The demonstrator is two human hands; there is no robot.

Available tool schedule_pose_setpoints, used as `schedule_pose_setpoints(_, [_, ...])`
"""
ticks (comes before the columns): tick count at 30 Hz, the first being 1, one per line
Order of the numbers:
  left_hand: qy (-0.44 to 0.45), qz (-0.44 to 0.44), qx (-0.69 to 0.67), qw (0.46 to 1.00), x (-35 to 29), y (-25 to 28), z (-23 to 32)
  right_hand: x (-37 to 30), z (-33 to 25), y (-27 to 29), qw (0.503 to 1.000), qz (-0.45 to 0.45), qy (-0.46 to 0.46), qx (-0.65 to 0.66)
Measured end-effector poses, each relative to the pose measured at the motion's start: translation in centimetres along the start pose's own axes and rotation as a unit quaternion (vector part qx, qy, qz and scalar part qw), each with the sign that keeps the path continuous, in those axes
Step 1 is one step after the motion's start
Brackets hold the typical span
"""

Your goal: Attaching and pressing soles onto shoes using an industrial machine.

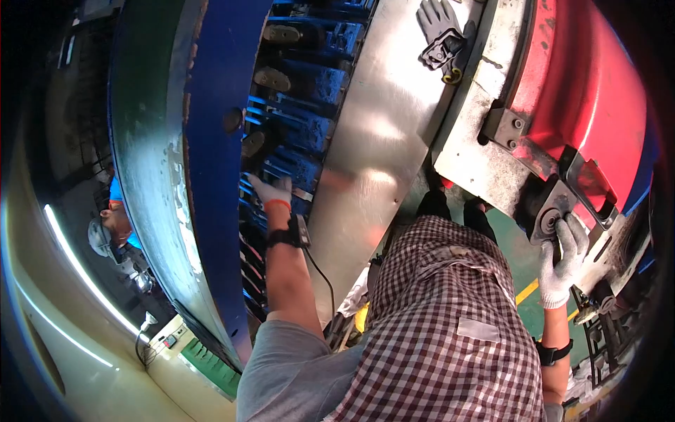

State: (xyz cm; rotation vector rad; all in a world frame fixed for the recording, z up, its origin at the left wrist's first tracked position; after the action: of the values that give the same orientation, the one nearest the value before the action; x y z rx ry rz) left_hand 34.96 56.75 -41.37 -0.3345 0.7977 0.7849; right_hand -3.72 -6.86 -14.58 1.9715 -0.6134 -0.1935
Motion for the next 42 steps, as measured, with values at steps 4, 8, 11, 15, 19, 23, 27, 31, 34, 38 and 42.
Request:
schedule_pose_setpoints(4, [-0.014,-0.115,0.072,0.991,-1.4,-10.5,3.0,0.1,-0.4,-0.1,1.000,0.000,0.015,-0.013])
schedule_pose_setpoints(8, [-0.011,-0.062,0.182,0.981,0.6,-13.9,4.3,0.1,-0.7,-0.3,1.000,-0.006,0.009,-0.014])
schedule_pose_setpoints(11, [-0.014,-0.039,0.163,0.986,1.9,-12.9,2.8,-0.2,-0.5,-0.3,1.000,-0.008,0.012,-0.016])
schedule_pose_setpoints(15, [-0.058,-0.164,0.028,0.984,1.2,-8.0,1.8,1.0,-1.3,-0.1,1.000,-0.002,0.019,0.023])
schedule_pose_setpoints(19, [-0.238,-0.203,0.071,0.947,-6.4,0.1,2.0,2.3,-2.4,1.0,0.998,0.019,0.051,0.037])
schedule_pose_setpoints(23, [0.115,-0.362,-0.117,0.918,-21.6,-4.3,-7.7,2.8,-3.0,2.6,0.997,0.036,0.064,0.020])
schedule_pose_setpoints(27, [0.097,-0.437,0.013,0.894,-36.1,-6.9,-11.5,2.7,-3.1,4.0,0.987,0.060,0.099,0.114])
schedule_pose_setpoints(31, [0.092,-0.659,0.120,0.737,-47.7,-9.4,-12.5,2.1,-3.8,4.7,0.949,-0.004,0.080,0.303])
schedule_pose_setpoints(34, [0.106,-0.634,0.138,0.753,-48.7,-10.1,-14.9,2.7,-6.3,7.5,0.869,-0.113,0.025,0.480])
schedule_pose_setpoints(38, [-0.001,-0.717,0.309,0.625,-63.7,-15.0,-21.5,0.7,-2.8,11.0,0.844,-0.093,-0.019,0.527])
schedule_pose_setpoints(42, [-0.230,-0.747,0.372,0.501,-74.7,-18.4,-24.0,-3.6,7.3,16.0,0.742,0.073,-0.149,0.650])
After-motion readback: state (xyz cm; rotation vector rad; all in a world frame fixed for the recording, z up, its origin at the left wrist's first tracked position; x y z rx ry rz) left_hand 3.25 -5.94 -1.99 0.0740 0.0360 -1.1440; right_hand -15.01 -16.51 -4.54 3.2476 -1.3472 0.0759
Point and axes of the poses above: each hand's wrist, its own x-axis towards the middle knuckle, its own y-axis out of the back of the hand, z = x × y, the point moved 9 cm from there along x, towards the middle knuckle, and after that the axes turned 3 degrees about z, right-handed, at the moved point
